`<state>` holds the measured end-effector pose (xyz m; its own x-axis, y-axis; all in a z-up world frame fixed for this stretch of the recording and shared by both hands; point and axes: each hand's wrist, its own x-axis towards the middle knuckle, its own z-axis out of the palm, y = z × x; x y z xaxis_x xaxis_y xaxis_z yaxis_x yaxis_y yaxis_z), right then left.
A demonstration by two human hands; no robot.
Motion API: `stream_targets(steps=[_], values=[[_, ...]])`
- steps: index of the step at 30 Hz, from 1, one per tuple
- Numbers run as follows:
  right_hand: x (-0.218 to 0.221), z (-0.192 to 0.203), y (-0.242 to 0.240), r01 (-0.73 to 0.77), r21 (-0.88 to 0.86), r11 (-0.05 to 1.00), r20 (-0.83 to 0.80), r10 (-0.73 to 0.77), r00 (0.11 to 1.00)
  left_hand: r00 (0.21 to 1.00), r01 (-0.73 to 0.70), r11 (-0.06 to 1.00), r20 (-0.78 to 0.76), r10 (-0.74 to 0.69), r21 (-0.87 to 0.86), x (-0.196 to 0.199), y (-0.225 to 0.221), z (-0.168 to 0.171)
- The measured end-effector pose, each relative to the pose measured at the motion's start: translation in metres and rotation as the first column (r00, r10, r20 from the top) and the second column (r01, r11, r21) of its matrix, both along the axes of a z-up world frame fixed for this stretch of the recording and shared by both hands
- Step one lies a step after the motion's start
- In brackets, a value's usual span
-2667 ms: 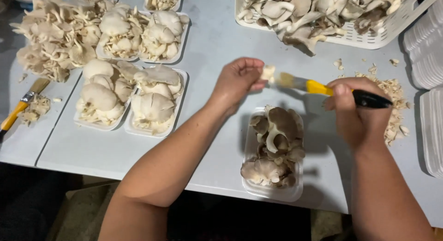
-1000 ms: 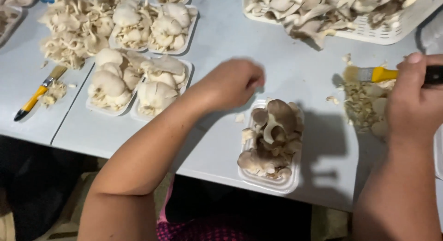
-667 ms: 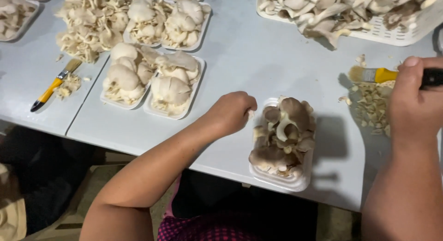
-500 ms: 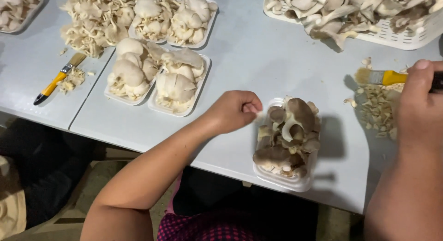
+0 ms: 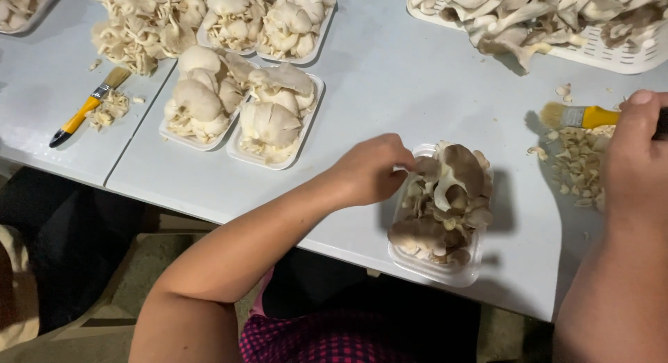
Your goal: The person uses a brush to clean oyster mushrooms, picking them from a basket, brushing off debris, and placing them into a styrofoam container. The person repeats this process for multiple mushrooms, filling one container and then starting a second.
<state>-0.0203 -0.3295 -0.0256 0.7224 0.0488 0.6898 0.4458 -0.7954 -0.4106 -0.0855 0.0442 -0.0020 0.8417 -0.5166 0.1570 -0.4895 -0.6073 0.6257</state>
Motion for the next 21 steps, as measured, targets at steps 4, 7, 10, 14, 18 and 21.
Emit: stream_targets(steps=[4, 7, 10, 14, 18, 21], values=[[0.005, -0.007, -0.007, 0.006, -0.045, 0.999, 0.046, -0.004, 0.999, 0.997, -0.058, 0.998, -0.042, 0.057, -0.021, -0.013, 0.003, 0.004], [0.008, -0.006, -0.003, 0.004, -0.032, 0.999, 0.057, -0.002, 0.998, 0.992, -0.047, 0.999, -0.121, 0.047, 0.003, -0.023, -0.001, 0.003], [0.016, -0.007, -0.003, -0.108, 0.175, 0.979, 0.082, 0.095, 0.992, 0.995, 0.004, 0.995, -0.098, 0.006, 0.103, -0.023, -0.005, 0.004], [0.006, 0.012, 0.005, -0.173, 0.215, 0.961, 0.225, 0.124, 0.967, 0.974, 0.014, 0.978, -0.223, 0.034, 0.209, -0.008, -0.011, 0.051], [0.005, 0.023, 0.011, -0.188, 0.28, 0.942, 0.29, 0.104, 0.951, 0.994, 0.089, 0.996, 0.071, -0.088, -0.009, 0.049, -0.03, 0.056], [0.001, 0.027, 0.01, -0.173, 0.283, 0.943, 0.294, 0.087, 0.952, 0.996, 0.083, 0.997, 0.027, -0.083, 0.0, 0.1, -0.087, 0.054]])
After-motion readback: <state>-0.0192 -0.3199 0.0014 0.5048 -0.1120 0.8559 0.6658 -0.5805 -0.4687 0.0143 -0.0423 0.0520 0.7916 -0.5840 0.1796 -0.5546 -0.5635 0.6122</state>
